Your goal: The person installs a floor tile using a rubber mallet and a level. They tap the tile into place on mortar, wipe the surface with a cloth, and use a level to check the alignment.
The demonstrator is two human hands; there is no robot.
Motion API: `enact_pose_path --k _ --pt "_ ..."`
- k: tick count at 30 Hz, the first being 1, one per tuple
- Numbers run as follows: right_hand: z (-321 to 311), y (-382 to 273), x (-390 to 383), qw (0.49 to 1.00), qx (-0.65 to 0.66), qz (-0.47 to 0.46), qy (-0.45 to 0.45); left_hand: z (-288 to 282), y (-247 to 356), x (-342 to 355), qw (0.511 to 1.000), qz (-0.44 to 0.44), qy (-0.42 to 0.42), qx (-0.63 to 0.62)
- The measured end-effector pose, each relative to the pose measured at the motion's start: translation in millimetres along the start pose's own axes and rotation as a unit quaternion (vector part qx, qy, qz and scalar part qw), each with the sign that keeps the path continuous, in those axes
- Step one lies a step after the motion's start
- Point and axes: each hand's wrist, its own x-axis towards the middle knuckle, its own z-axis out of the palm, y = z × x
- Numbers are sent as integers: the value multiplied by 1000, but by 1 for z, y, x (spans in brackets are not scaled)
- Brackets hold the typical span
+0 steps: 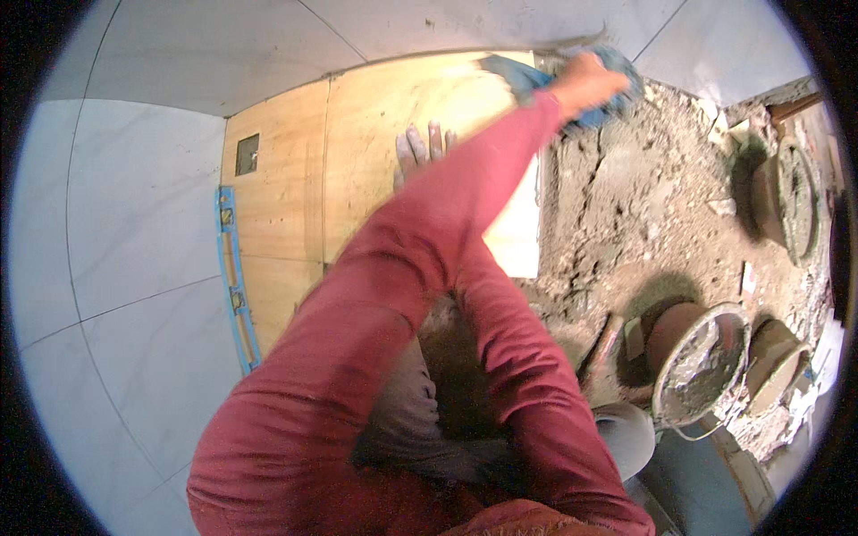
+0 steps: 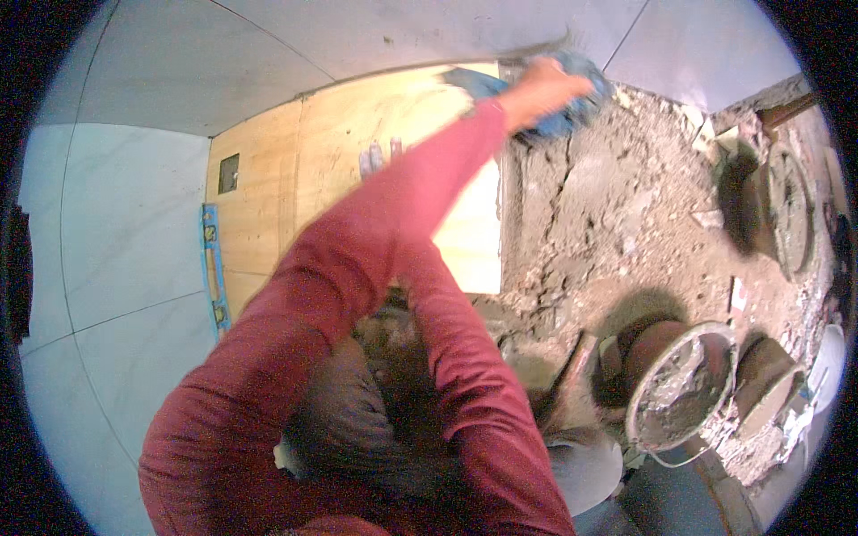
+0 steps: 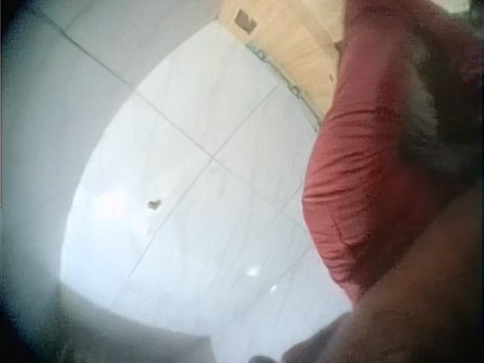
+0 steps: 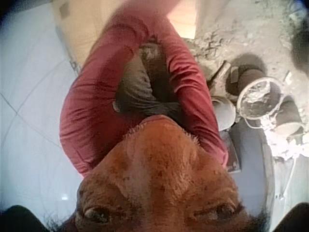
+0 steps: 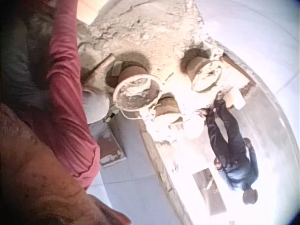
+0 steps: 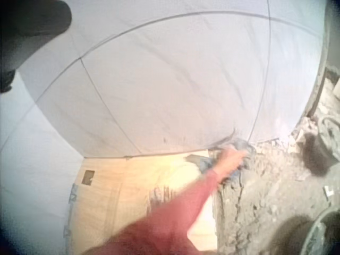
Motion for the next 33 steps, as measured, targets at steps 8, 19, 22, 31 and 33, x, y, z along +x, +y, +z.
enact_pose_path --k 8,19,22,31,33 --pt "-45 1 8 986 -106 -2 -131 -68 113 -37 981 112 13 160" --pt "-52 -10 10 994 -87 -12 -58 -397 111 -223 878 -109 184 427" --pt "-52 -1 9 995 -88 -6 -52 -400 57 -209 886 -78 254 379" --pt "-58 -1 11 996 -56 1 -68 -358 -128 -113 732 -22 203 650" --pt "-56 -2 12 997 -48 -9 -55 -352 -128 -106 777 -54 251 574"
